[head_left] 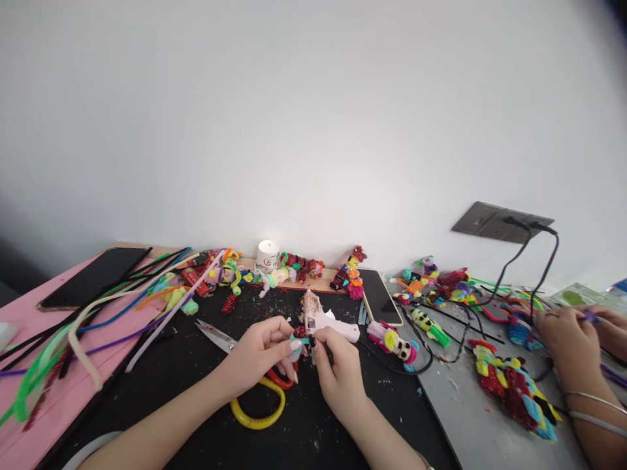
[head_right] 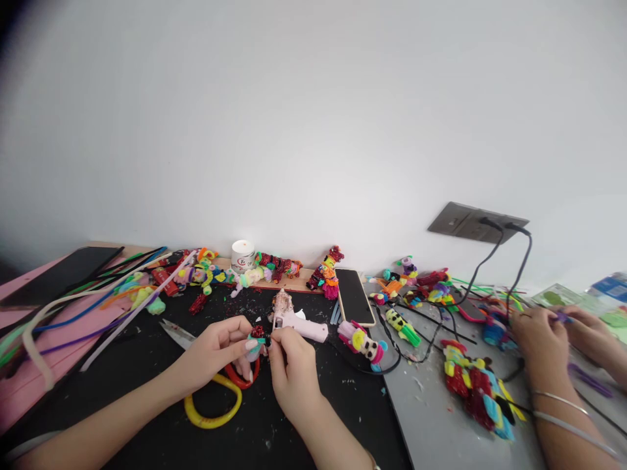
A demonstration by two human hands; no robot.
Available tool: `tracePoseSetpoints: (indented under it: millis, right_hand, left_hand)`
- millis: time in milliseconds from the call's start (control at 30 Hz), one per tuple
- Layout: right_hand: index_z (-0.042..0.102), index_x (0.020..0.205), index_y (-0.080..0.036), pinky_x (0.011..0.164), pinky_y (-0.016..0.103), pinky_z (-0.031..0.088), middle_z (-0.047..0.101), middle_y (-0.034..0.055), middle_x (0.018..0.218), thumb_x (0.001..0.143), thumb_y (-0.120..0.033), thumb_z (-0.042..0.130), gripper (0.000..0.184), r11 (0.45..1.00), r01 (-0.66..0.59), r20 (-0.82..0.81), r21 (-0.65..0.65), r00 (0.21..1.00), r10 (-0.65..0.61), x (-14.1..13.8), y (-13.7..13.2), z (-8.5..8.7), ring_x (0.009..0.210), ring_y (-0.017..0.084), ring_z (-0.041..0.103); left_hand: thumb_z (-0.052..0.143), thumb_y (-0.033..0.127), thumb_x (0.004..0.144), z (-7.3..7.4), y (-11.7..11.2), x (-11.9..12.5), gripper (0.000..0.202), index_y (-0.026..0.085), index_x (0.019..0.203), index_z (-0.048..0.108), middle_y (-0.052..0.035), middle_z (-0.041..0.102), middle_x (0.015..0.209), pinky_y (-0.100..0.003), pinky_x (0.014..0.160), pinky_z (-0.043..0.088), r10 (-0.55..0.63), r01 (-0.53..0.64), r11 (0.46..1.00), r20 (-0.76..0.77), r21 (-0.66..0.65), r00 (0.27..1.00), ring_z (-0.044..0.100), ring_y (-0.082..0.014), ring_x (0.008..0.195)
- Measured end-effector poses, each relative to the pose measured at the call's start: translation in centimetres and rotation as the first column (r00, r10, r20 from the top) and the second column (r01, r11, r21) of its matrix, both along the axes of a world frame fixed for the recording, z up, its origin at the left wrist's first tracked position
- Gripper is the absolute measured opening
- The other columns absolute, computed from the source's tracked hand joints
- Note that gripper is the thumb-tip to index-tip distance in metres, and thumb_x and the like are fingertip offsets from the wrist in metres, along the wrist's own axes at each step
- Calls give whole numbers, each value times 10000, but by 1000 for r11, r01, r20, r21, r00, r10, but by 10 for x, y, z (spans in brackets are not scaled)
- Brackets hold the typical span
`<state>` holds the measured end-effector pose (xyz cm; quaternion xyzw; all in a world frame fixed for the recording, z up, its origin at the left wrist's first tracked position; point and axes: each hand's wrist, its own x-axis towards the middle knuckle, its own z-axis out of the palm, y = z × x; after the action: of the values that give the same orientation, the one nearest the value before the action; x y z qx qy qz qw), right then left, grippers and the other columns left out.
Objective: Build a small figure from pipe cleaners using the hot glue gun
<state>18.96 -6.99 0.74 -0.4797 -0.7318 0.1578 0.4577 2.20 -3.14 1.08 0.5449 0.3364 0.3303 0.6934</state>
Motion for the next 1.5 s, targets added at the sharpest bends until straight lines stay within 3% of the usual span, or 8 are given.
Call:
tracePoseSetpoints:
  millis: [367,500,567,700,800,900,1200,1500]
  right_hand:
    - [530,800,-185,555,257,375,542,11,673,909,-141,394,180,999,-45,120,27,992,41,-1,-3,-3,593,144,497]
    - [522,835,-187,604,272,400,538,14,719,903,-153,379,162,1000,15,77,-10,997,-15,7,4,1,647,155,508]
    - [516,899,-182,685,311,421,552,43,818,861,-137,400,130,989,148,95,18,984,-149,15,11,2,751,184,525]
    - [498,1062,-166,831,403,396,560,110,1077,679,-82,456,395,933,359,260,7,901,-349,30,25,-2,1000,264,503]
    - [488,1154,-170,805,401,383,543,123,1143,660,-100,468,500,907,406,396,-114,855,-333,33,27,-7,1036,286,505]
    - [482,1212,-176,793,408,359,578,115,1088,668,-118,487,547,886,425,458,-185,835,-305,32,26,-10,1001,298,514]
    - [530,1195,-163,817,387,360,580,93,1021,656,-111,507,542,896,405,398,-183,864,-309,33,29,-11,952,268,507]
    - [555,1189,-208,787,397,354,591,92,1036,653,-137,565,541,873,447,464,-194,826,-320,33,29,-12,988,306,515]
  left_hand:
    - [623,377,793,2,-2,0,241,168,749,511,11,626,634,-241,500,478,140,-119,982,-143,148,980,656,-156,503]
    - [656,400,765,2,3,-2,277,169,775,504,22,631,616,-245,491,476,66,-64,997,-48,34,997,649,-156,473]
    - [671,408,756,2,6,-4,295,168,786,502,16,649,635,-236,486,470,41,-40,998,22,-42,999,643,-145,468]
    - [678,405,764,-2,9,-8,297,147,820,541,-29,690,737,-224,520,476,17,1,990,125,-144,992,634,-116,493]
    - [706,406,740,-5,9,-10,317,136,818,558,-41,690,726,-210,510,469,16,22,980,189,-200,982,615,-102,484]
    - [728,406,720,-5,10,-11,329,130,795,564,-41,677,711,-198,500,471,18,42,970,245,-240,969,592,-85,474]
    - [705,378,758,-1,15,-13,283,124,779,582,-29,651,703,-149,455,442,86,25,953,350,-300,933,521,-36,438]
    - [717,367,748,-3,17,-15,276,132,786,579,-28,659,769,-144,456,464,133,0,942,374,-336,918,532,-26,444]
